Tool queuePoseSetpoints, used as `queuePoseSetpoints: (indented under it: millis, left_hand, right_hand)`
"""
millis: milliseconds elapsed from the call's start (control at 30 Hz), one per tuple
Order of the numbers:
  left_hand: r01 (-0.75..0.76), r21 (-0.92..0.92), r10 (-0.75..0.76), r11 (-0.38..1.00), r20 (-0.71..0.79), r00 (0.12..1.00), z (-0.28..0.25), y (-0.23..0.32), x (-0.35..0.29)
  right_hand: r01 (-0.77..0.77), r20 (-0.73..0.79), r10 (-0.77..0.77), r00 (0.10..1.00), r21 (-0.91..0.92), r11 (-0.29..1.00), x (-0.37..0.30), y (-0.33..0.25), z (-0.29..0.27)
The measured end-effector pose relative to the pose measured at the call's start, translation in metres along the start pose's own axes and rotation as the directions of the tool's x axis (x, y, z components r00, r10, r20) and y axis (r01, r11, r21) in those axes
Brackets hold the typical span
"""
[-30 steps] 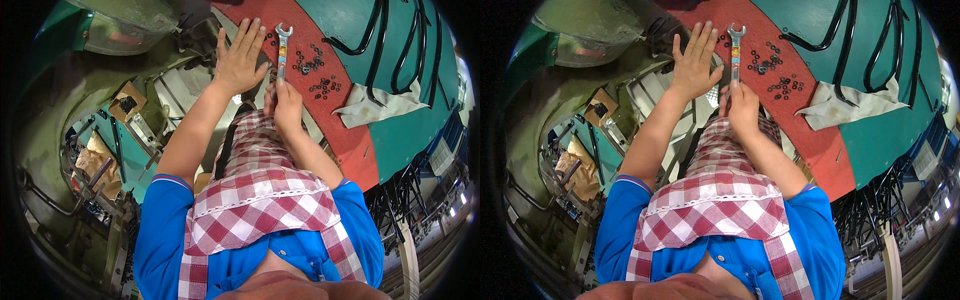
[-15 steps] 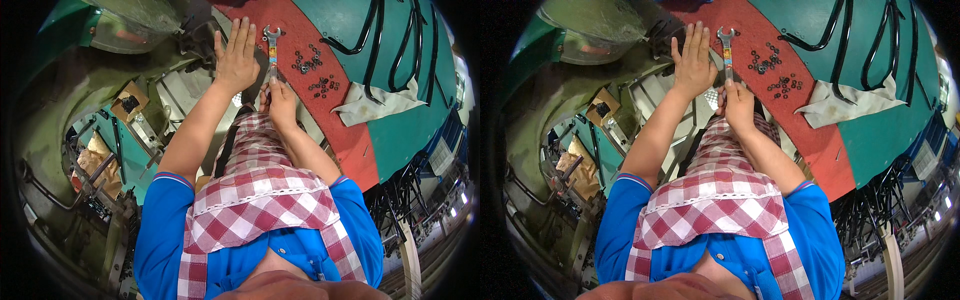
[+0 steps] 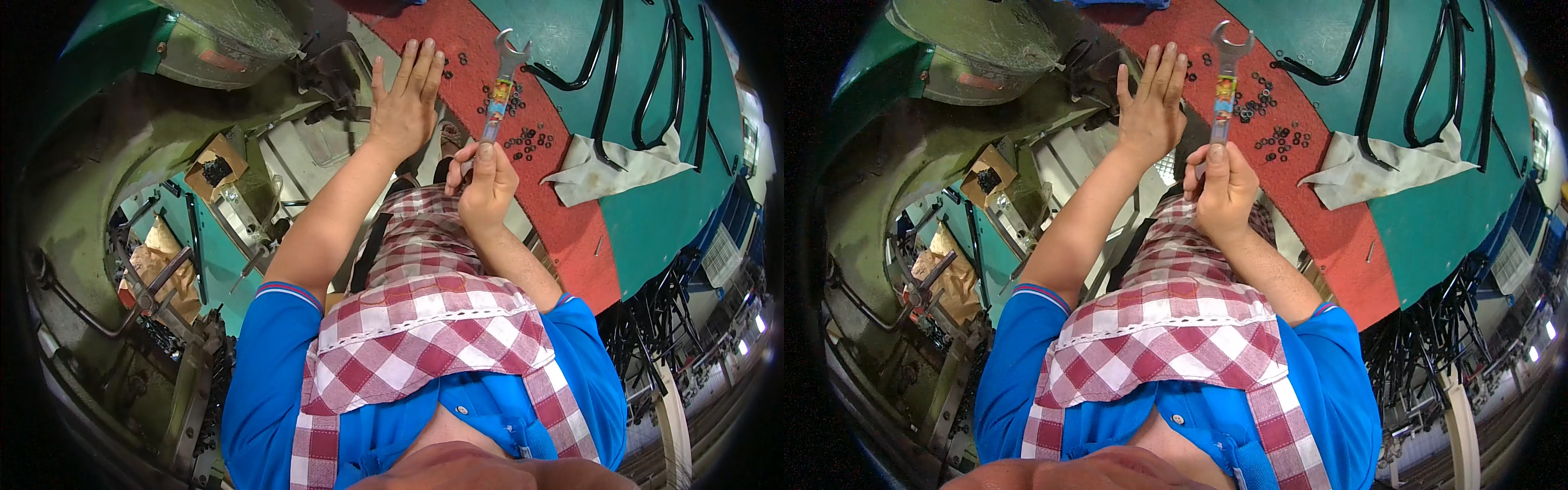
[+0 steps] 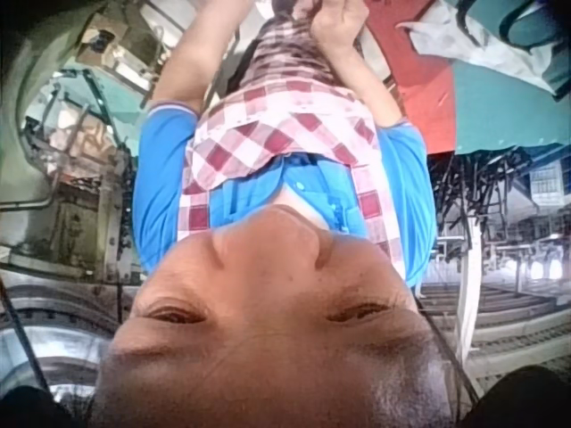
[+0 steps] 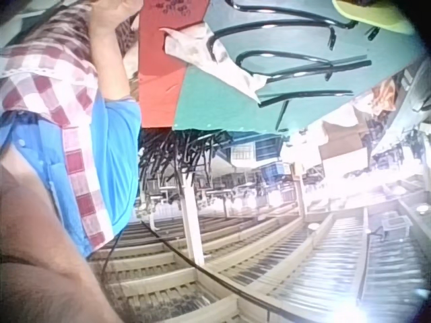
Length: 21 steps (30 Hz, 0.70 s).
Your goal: The person uses a wrench to tighten small black rings on a red mat, then picks up black rods from a blue crate and places them into a green machine. The rods are processed and placed on the table.
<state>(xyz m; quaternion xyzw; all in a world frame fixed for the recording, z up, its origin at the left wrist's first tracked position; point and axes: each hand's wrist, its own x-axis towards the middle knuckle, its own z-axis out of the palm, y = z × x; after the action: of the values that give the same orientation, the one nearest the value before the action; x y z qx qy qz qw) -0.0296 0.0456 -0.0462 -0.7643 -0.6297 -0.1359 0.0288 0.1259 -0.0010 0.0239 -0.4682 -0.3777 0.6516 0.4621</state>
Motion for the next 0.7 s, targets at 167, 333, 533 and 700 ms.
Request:
queuePoseSetpoints:
  millis: [167,333,533,700]
  left_hand:
    - [0.014,-0.047,-0.011,0.999,0.07,0.997,-0.007,0.004,0.002]
    - [-0.001,-0.141,0.01,0.99,0.064,0.998,-0.009,0.018,0.003]
    - [-0.041,-0.173,0.021,0.984,-0.119,0.993,-0.021,0.001,0.002]
    - [-0.004,-0.014,0.004,1.0,-0.002,1.0,-0.005,-0.008,-0.014]
  right_hand:
    - [0.024,-0.04,-0.023,0.999,0.01,1.0,0.0,-0.005,-0.008]
    - [0.02,-0.039,-0.021,0.999,-0.012,1.0,-0.003,-0.006,-0.015]
    - [0.022,-0.01,-0.023,1.0,-0.098,0.995,-0.015,-0.016,-0.022]
    - [0.282,0.203,-0.222,0.954,-0.35,0.893,-0.019,0.01,-0.013]
